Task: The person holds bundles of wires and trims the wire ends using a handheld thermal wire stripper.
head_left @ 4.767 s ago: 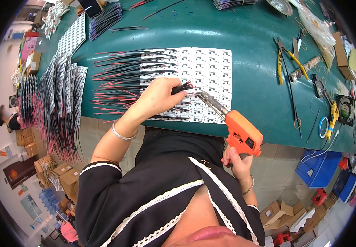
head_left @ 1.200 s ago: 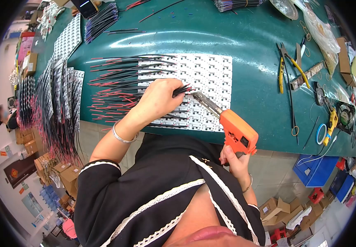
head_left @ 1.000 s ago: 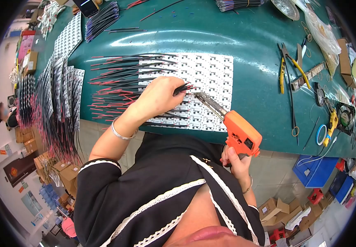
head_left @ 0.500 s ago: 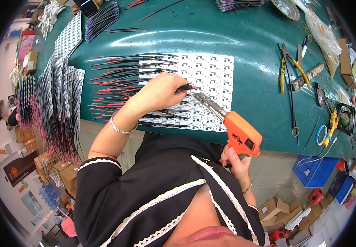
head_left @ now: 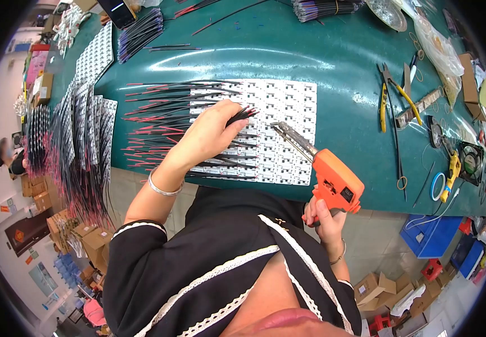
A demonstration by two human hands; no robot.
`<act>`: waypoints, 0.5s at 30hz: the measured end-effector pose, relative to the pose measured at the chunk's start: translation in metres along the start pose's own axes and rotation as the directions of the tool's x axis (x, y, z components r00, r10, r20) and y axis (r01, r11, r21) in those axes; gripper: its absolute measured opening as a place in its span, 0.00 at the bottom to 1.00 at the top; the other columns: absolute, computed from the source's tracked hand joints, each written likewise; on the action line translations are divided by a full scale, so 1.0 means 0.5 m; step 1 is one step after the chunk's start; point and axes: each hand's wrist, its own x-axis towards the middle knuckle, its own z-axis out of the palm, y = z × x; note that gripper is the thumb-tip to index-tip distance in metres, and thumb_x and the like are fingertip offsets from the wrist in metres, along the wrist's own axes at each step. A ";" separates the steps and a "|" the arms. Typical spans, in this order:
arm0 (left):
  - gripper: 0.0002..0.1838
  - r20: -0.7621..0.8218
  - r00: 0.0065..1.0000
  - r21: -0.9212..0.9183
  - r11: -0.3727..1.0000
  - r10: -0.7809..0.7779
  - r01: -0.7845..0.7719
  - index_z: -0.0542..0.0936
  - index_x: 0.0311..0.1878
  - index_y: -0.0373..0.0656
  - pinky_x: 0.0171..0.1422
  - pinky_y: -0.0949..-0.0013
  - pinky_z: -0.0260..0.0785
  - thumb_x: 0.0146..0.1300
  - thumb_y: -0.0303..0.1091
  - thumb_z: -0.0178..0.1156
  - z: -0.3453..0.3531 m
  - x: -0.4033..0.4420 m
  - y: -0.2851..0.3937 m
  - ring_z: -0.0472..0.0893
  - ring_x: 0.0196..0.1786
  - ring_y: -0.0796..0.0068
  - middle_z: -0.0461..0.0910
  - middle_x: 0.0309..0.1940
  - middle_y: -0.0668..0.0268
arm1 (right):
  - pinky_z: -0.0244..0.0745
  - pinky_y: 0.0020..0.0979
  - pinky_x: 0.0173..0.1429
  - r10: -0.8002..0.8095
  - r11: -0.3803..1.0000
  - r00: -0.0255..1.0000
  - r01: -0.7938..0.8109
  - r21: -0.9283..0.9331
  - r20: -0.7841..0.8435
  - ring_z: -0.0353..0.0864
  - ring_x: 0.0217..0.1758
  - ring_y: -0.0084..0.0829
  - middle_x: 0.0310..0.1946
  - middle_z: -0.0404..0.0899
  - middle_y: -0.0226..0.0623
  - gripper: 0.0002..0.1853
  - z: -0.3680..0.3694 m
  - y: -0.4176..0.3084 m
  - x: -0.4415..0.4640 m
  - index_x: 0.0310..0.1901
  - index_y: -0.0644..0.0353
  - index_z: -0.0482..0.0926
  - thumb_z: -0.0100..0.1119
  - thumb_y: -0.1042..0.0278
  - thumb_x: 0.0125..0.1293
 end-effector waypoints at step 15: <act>0.07 -0.014 0.972 -0.152 0.962 -0.234 0.229 0.76 0.34 0.35 0.30 0.68 0.64 0.56 0.29 0.59 -0.004 0.014 0.019 0.74 0.22 0.69 0.78 0.22 0.58 | 0.63 0.23 0.18 -0.030 0.998 0.998 0.032 -0.062 0.046 0.67 0.14 0.22 0.17 0.66 0.32 0.17 0.000 -0.005 0.015 0.48 0.70 0.66 0.53 0.66 0.64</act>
